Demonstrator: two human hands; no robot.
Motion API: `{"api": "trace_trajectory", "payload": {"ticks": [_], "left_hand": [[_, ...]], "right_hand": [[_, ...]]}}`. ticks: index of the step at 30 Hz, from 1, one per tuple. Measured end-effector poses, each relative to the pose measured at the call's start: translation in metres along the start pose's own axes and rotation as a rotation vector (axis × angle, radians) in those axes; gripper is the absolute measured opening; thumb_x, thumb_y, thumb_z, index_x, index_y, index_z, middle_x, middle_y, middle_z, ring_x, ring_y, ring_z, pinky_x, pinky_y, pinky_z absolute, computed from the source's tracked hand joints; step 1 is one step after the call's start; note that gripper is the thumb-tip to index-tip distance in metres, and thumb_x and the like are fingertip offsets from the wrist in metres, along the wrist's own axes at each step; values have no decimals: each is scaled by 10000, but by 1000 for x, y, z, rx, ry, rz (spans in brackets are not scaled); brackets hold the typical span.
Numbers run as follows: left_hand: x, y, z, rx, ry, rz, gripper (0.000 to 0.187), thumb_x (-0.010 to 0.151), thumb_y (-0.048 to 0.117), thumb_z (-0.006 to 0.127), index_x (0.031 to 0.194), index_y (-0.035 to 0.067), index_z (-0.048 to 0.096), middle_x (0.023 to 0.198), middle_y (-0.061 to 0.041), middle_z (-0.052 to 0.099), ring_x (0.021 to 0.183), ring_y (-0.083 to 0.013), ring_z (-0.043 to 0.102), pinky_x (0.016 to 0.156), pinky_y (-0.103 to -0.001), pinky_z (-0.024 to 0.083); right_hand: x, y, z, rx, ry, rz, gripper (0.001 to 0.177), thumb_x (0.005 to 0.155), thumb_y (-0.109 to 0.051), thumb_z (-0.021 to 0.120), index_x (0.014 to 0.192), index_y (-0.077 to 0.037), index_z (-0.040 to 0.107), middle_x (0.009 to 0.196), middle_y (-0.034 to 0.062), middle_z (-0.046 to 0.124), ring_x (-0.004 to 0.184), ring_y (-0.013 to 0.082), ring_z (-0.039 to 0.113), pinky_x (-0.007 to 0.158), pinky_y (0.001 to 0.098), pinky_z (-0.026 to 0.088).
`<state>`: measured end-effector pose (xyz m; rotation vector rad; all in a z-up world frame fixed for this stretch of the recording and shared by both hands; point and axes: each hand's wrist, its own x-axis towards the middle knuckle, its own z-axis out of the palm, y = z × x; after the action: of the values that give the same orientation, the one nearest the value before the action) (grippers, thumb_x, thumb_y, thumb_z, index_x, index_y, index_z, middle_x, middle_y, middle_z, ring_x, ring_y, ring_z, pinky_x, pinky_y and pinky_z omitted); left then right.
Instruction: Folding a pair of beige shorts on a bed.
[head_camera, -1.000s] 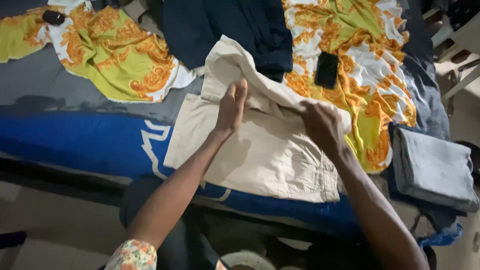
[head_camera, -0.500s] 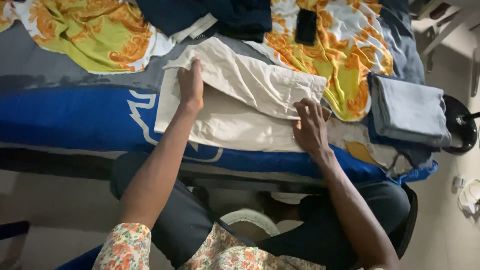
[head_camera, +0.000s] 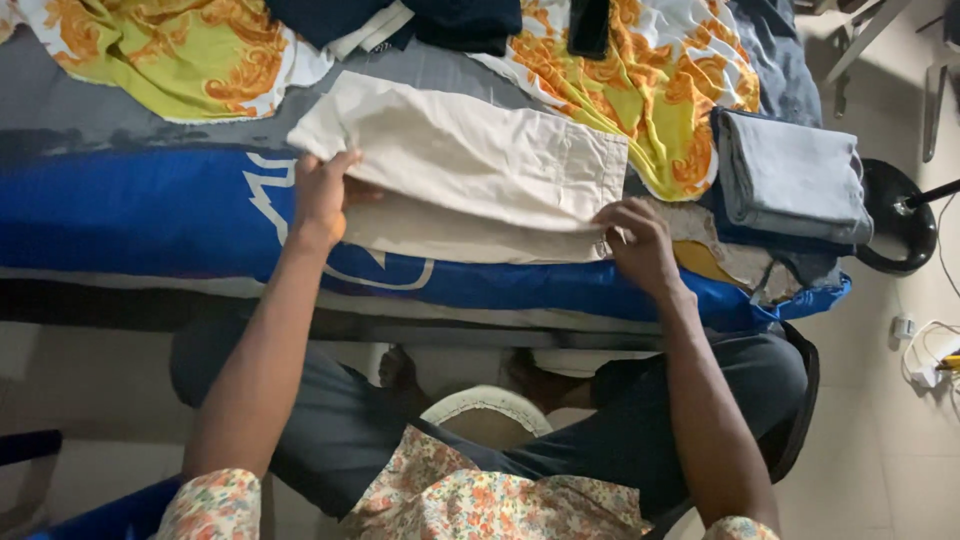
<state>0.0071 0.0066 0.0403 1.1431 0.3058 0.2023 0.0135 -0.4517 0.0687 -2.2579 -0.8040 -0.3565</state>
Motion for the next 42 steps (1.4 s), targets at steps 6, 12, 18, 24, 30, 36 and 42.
{"api": "trace_trajectory", "payload": {"ticks": [6,12,18,24,30,36,42], "left_hand": [[-17,-4,-24,18,-5,-34,423,930,172,682,1255,-63,547,1120,-162,665,855,-270,762,634,-362,698],[-27,28,-40,264,-48,-102,390,909,122,661,1229,-92,600,979,-201,751,732,-305,773,588,-348,671],[-10,22,-67,424,-146,-251,446,908,153,727,1227,-120,577,973,-186,720,700,-285,772,562,-381,652],[-21,57,-73,599,-279,-354,436,852,127,746,1230,-51,620,1016,-213,765,783,-247,780,663,-338,660],[-22,60,-89,670,-296,-431,563,823,162,804,1277,-116,622,1024,-212,767,819,-254,785,676,-341,664],[-19,54,-89,652,-196,-420,737,752,84,854,1332,-118,446,990,-282,760,792,-297,791,676,-363,661],[16,21,-114,779,-62,-97,578,900,324,882,1168,-158,710,963,-239,721,681,-177,656,586,-330,564]], "right_hand": [[-8,-18,-6,70,-89,198,278,803,158,664,982,-45,729,1027,87,677,867,257,634,741,335,509],[-10,-11,-13,14,-87,139,239,790,146,621,920,-44,687,966,86,632,900,257,626,723,349,494],[-13,-18,-8,-15,-112,174,181,772,117,655,886,-22,678,955,103,620,914,292,618,759,362,501],[-24,-9,-4,68,-9,134,170,832,119,636,921,-25,658,1021,98,630,986,264,653,815,339,532],[-24,-17,-6,42,9,140,176,839,125,656,943,-17,669,1031,92,643,990,243,664,847,338,530],[-22,-19,-3,97,-57,264,193,857,112,603,919,-58,671,1061,93,621,989,250,653,823,337,522],[-21,-20,4,-179,-55,126,310,721,126,562,883,-108,687,1025,37,667,1056,284,635,1015,428,364]]}}
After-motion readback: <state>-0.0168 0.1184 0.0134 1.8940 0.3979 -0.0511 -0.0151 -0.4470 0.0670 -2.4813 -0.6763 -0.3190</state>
